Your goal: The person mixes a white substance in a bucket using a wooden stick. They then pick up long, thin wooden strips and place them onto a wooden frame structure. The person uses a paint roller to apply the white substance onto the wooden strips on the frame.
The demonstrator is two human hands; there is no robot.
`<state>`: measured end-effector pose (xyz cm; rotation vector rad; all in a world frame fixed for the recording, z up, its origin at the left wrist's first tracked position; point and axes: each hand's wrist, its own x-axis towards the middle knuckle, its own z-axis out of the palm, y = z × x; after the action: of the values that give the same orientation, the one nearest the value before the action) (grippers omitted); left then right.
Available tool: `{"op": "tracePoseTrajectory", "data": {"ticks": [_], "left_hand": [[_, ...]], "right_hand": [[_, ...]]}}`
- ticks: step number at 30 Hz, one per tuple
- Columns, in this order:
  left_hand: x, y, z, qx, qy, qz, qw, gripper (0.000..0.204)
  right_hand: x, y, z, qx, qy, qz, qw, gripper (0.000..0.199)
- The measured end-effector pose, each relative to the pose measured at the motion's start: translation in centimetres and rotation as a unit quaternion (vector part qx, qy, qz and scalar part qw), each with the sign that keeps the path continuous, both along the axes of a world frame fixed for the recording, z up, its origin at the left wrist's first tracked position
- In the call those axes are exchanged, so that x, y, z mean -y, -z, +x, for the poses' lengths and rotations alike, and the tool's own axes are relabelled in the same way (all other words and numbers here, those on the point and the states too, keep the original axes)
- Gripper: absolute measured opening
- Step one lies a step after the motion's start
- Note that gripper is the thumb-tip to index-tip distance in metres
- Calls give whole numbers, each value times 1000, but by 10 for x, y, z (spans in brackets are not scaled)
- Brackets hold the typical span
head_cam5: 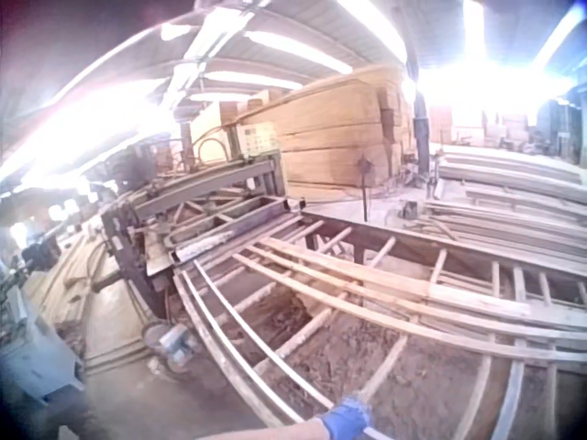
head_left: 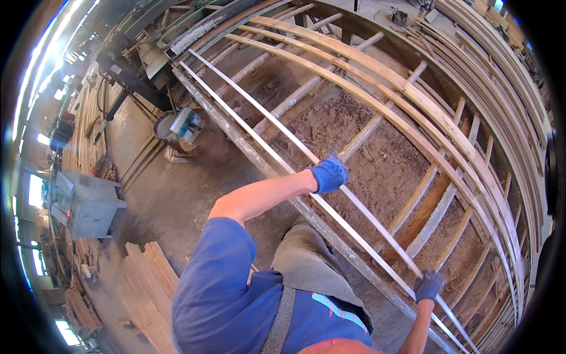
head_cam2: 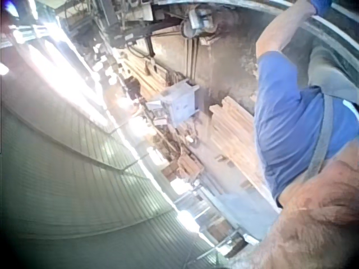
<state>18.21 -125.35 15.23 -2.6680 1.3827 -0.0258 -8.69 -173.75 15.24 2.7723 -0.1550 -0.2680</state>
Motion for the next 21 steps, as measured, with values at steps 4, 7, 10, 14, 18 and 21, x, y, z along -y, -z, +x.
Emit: {"op": "tracePoseTrajectory", "data": {"ticks": [4,7,10,14,18,21], "left_hand": [[13,-3,-30,-30,-1,-17,999,4],[54,-13,-62,-123,54,-3,991,4],[79,7,-89,-138,47,-9,989,10],[54,-31,-83,-372,-52,-40,926,32],[24,-37,-94,-311,4,4,950,58],[12,-33,-107,-296,-1,-56,953,65]], "right_hand": [[5,-28,-29,-129,24,6,991,26],[48,-27,-48,-196,78,-9,978,32],[74,-27,-55,-321,118,-24,939,37],[59,-31,-40,-412,89,-28,906,37],[61,-22,-40,-428,37,44,902,40],[82,-7,-41,-456,18,67,888,41]]}}
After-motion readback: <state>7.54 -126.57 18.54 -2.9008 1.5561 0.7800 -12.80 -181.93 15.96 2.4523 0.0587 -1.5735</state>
